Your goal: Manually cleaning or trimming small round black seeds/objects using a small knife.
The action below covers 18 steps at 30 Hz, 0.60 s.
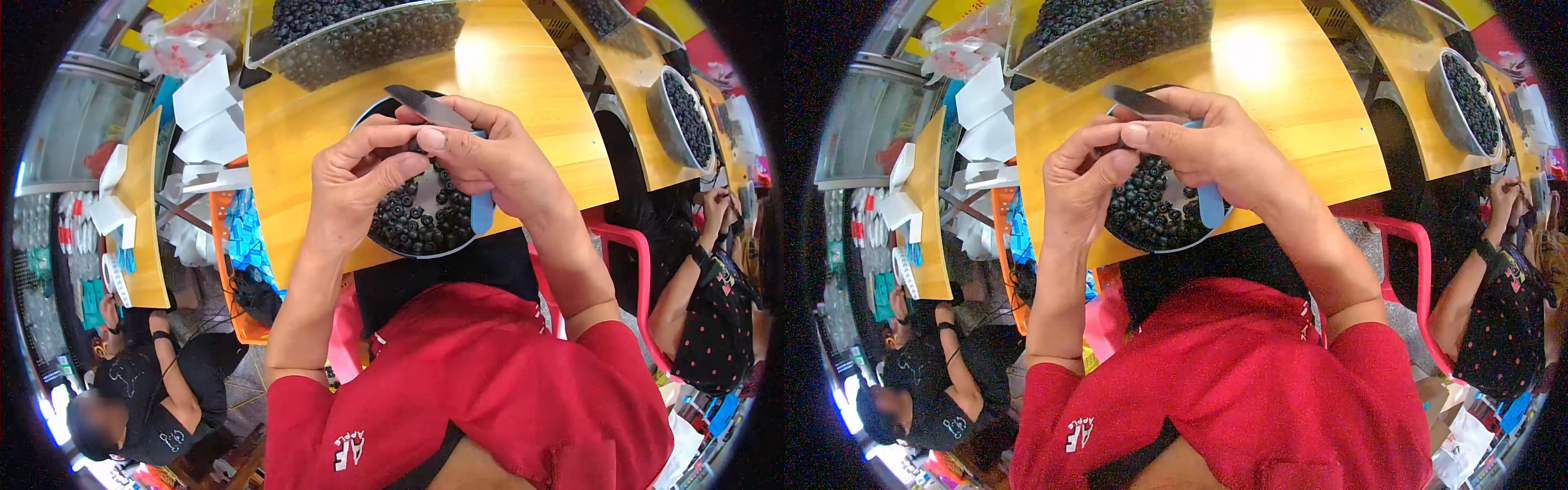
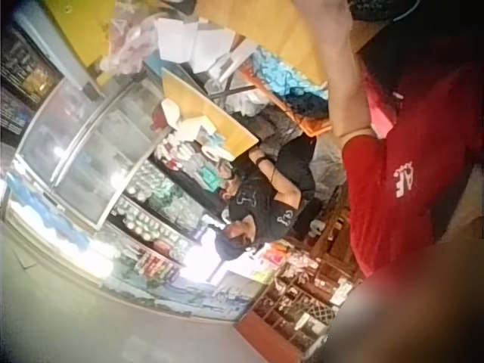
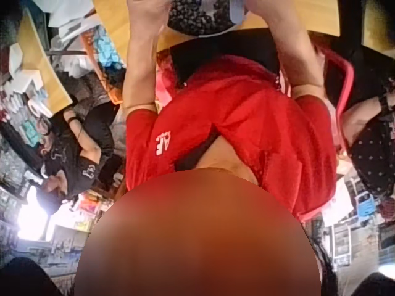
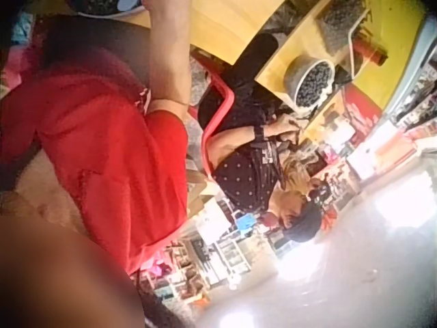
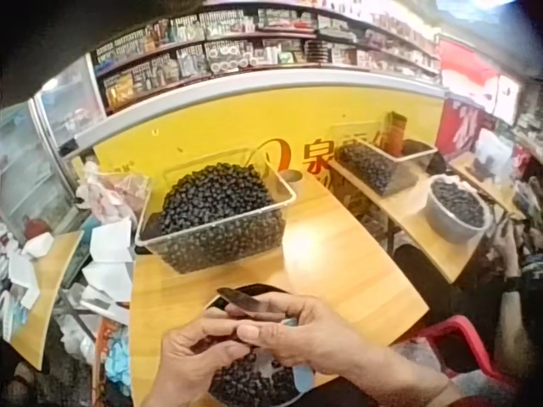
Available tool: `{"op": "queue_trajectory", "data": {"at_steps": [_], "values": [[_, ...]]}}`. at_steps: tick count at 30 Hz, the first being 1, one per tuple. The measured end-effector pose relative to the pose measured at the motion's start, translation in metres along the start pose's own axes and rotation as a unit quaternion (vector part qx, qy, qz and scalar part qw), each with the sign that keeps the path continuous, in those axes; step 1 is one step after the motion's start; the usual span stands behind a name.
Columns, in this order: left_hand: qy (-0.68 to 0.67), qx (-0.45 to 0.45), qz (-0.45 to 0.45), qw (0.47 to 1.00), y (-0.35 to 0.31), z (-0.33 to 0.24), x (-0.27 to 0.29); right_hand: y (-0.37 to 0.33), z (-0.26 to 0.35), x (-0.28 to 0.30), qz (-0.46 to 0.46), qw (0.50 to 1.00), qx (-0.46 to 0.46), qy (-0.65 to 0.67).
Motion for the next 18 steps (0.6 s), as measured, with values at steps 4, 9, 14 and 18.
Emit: {"op": "queue_trajectory", "data": {"at_steps": [4,9,14,18], "values": [[-0.112,0.028,-0.022,0.993,-0.003,0.009,0.004,0.001,-0.002,-0.003,0.031,0.998,0.015,0.049],[-0.104,0.038,-0.054,0.992,-0.002,0.016,0.008,-0.007,0.008,0.001,-0.031,0.992,0.09,-0.088],[-0.09,0.037,-0.042,0.994,0.001,0.014,0.008,-0.014,0.014,-0.006,-0.068,0.958,0.178,-0.215],[-0.037,0.028,-0.057,0.997,-0.001,0.01,0.012,-0.013,0.015,-0.006,-0.048,0.963,0.154,-0.214]]}}
Point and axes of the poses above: each hand's wrist, its own y-axis towards the middle knuckle, its own x-axis out of the back of the hand, z = x × y, the point moved 8 cm from there along y, towards the middle knuckle, and after that the axes turned 12 degrees about -y, right-handed, at the moved point
